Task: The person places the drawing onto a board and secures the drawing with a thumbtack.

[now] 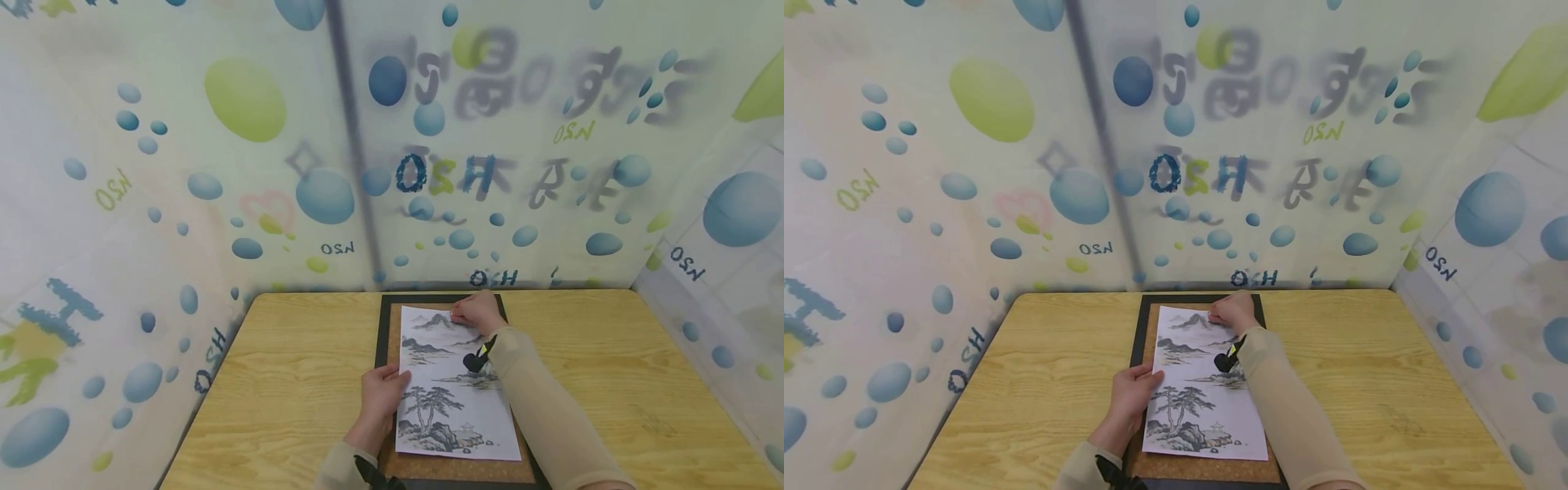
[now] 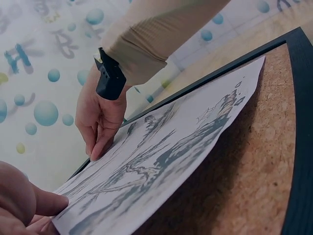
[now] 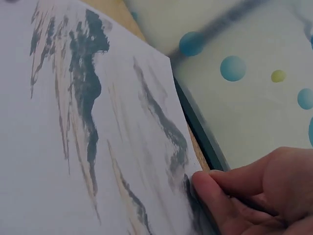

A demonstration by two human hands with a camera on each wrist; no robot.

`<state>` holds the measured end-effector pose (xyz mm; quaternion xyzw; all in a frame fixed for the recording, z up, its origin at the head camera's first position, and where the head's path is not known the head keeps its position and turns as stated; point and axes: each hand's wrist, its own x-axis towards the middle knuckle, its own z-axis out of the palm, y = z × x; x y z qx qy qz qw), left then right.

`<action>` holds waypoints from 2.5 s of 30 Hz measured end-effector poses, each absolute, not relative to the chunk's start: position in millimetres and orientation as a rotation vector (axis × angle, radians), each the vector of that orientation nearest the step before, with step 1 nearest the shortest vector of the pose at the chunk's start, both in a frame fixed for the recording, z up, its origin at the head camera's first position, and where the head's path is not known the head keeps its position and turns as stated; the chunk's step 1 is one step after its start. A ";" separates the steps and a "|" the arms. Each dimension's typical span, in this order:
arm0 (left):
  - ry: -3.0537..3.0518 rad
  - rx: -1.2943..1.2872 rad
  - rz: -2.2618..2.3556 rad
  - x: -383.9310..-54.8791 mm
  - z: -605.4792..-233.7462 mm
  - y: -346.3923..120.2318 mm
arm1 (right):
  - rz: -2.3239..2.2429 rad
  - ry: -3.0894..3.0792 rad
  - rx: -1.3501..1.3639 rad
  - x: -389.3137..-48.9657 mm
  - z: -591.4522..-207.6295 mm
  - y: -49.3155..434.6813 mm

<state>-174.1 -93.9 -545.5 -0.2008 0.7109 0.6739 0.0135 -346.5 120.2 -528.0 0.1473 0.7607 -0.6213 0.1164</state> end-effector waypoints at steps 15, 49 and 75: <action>2.212 -0.608 2.098 -175.4 -545.7 -94.7 | -1.692 2.311 0.396 -347.8 -525.1 120.5; 2.215 -0.618 2.090 -174.6 -544.1 -92.8 | -1.574 2.479 0.359 -344.3 -528.2 122.3; 2.221 -0.591 2.097 -174.3 -543.8 -94.3 | -1.162 2.703 0.008 -342.2 -513.6 117.1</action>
